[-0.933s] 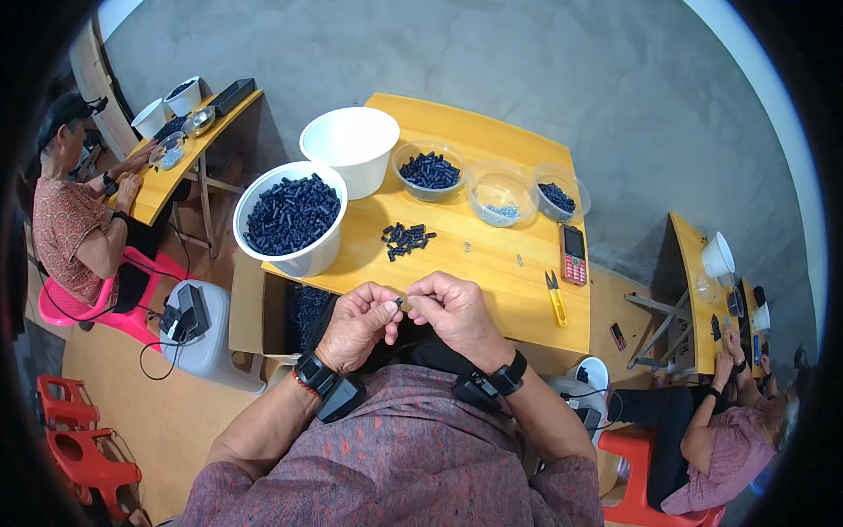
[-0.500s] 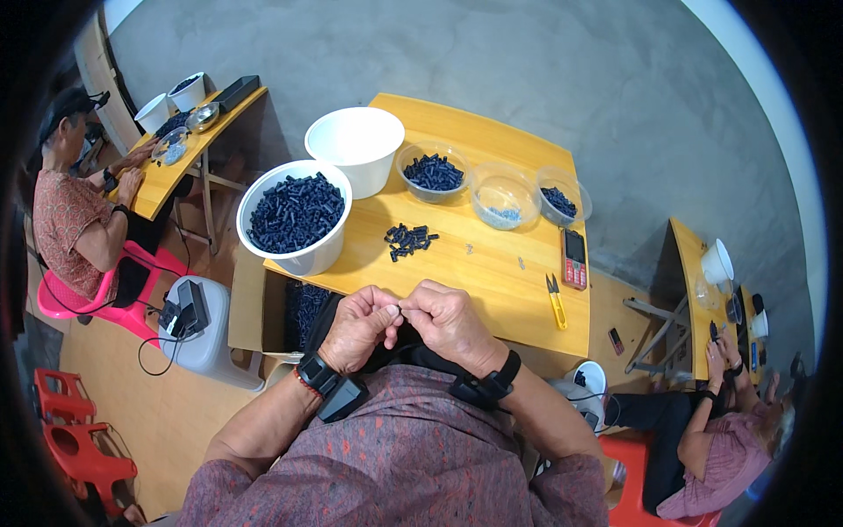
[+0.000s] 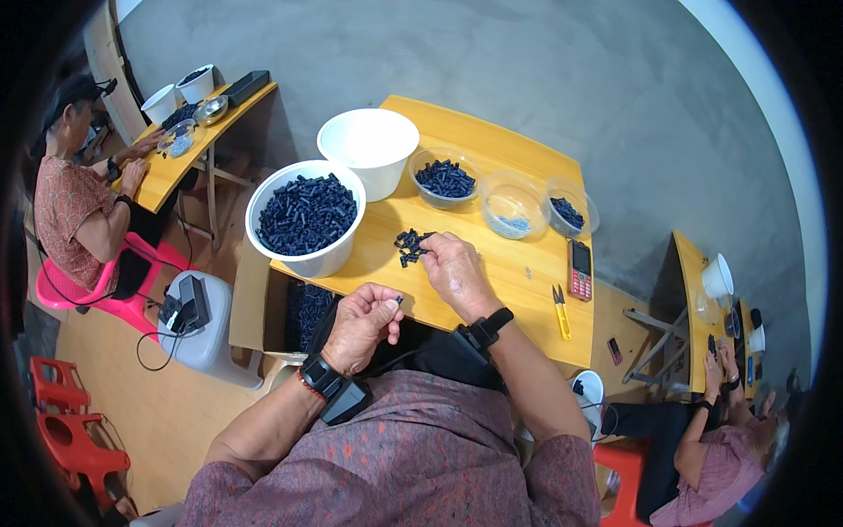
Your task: The person picks up a black plastic piece and a metal pin by hand, inserts the pin into the piece, and places the assembled unit onto the table, repeating the process for several more components.
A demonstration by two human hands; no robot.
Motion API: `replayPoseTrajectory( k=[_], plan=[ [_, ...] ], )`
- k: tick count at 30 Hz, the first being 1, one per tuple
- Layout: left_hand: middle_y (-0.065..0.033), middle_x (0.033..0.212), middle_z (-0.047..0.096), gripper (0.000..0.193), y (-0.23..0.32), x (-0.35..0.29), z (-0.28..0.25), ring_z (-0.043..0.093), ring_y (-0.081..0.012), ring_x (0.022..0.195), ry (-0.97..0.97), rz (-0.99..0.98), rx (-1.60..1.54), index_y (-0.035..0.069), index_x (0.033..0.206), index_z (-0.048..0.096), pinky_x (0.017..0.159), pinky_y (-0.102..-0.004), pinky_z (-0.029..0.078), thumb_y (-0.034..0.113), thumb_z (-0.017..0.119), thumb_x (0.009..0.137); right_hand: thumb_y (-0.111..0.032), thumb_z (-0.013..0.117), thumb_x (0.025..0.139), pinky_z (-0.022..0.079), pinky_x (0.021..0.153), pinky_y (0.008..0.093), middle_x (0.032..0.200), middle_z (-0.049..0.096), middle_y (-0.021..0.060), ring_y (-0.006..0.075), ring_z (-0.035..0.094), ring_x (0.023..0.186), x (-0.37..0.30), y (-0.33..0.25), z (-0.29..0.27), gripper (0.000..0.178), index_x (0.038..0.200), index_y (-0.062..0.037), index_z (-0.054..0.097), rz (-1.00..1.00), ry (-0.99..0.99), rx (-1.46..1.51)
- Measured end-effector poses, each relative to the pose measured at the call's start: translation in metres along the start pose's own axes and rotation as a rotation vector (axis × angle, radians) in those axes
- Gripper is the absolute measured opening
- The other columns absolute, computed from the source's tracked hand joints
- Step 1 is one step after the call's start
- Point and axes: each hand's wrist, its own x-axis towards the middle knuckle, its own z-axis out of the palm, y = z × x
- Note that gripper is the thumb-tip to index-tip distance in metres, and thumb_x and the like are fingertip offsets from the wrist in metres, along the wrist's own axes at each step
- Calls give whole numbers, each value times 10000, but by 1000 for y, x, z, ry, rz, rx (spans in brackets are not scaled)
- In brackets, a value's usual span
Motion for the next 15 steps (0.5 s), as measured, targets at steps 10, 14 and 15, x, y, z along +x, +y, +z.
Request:
replayPoseTrajectory(
  k=[10, 14, 15],
  plan=[
    [-50, 825, 637, 116, -2, 1, -4, 582, -98, 610, -10, -17, 10, 5, 1069, 583, 553, -234, 515, 67, 602, 973, -2, 638, 840, 527, 700, 363, 870, 678, 190, 323, 671, 792, -4, 12, -1, 67, 884, 27, 679, 177, 7, 166],
    [-42, 797, 630, 103, -1, 0, 2, 561, -79, 604, 2, -7, 22, -5, 1049, 588, 532, -223, 505, 58, 591, 967, -12, 651, 883, 484, 578, 248, 799, 641, 57, 107, 612, 655, -6, 23, -3, 108, 972, 33, 692, 114, 9, 199],
    [-42, 799, 630, 104, -2, 1, 0, 562, -79, 608, 6, -4, 19, -5, 1049, 588, 535, -222, 506, 59, 592, 967, -3, 655, 872, 497, 593, 271, 808, 647, 80, 143, 628, 665, -4, 23, -1, 110, 967, 33, 696, -36, 21, 118]
  ],
)
